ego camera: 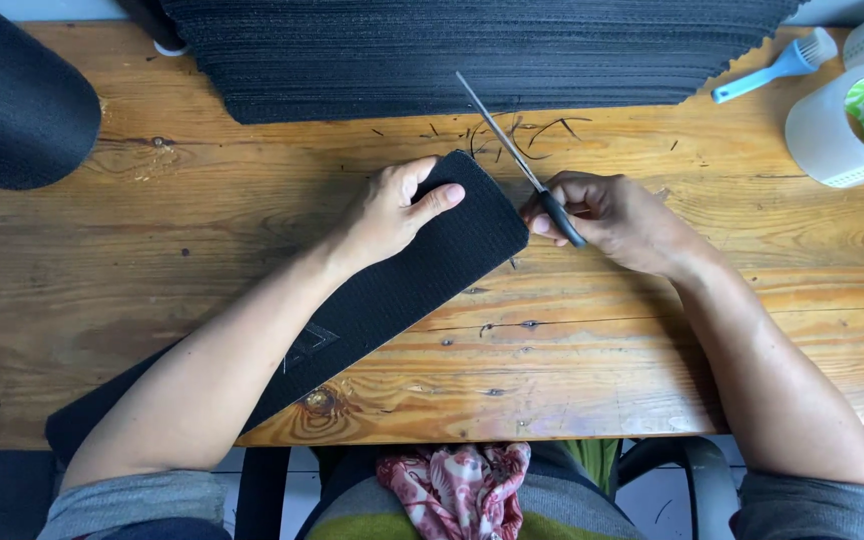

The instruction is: Cutting shapes out of black foam mats using scissors and cleaning them with a brush.

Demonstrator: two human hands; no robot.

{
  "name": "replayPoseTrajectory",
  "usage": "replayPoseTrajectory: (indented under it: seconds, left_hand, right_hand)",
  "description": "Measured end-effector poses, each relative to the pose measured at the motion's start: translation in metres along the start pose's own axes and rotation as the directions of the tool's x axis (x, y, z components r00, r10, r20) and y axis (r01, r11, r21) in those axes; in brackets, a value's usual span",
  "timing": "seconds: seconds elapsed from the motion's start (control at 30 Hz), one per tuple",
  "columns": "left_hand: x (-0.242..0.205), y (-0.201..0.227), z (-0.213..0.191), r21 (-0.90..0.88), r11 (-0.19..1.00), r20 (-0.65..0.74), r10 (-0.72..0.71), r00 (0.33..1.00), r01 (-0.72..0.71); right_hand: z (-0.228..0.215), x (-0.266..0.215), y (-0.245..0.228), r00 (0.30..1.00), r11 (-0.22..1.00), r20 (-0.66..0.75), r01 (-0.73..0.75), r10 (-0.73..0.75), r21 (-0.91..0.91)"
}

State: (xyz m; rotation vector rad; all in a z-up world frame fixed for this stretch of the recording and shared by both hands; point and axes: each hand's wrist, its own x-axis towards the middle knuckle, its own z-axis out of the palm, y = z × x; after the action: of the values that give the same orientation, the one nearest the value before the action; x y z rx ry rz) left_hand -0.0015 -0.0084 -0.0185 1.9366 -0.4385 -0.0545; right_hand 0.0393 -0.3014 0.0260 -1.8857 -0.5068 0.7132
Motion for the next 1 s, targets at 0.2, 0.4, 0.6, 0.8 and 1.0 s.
replayPoseTrajectory:
  seconds: [0.2, 0.4, 0.6, 0.8, 1.0]
  left_hand:
    - [-0.002, -0.003, 0.000, -0.001, 1.000, 0.003, 0.016, 1.000, -0.016]
    - [-0.002, -0.008, -0.001, 0.003, 0.999, -0.012, 0.035, 0.999, -0.035]
    - [-0.001, -0.004, 0.000, 0.028, 0.999, -0.021, 0.032, 0.999, -0.031]
    - [0.000, 0.004, 0.008, 0.032, 0.999, -0.057, -0.031, 0.998, 0.033]
    - [-0.003, 0.018, 0.002, 0.124, 0.991, -0.042, -0.049, 0.998, 0.054]
  right_hand:
    - [-0.001, 0.009, 0.035, 1.000, 0.999, 0.018, 0.018, -0.019, 0.039]
    - [0.000, 0.013, 0.047, 0.999, 0.999, 0.024, 0.033, -0.033, 0.032]
    - [-0.002, 0.010, 0.038, 0.999, 0.998, 0.020, 0.030, -0.031, 0.053]
    - [0.005, 0.007, 0.033, 0.999, 0.998, -0.013, 0.034, -0.033, 0.044]
    - [0.015, 0.010, 0.004, 0.989, 0.995, -0.111, 0.097, -0.099, -0.025]
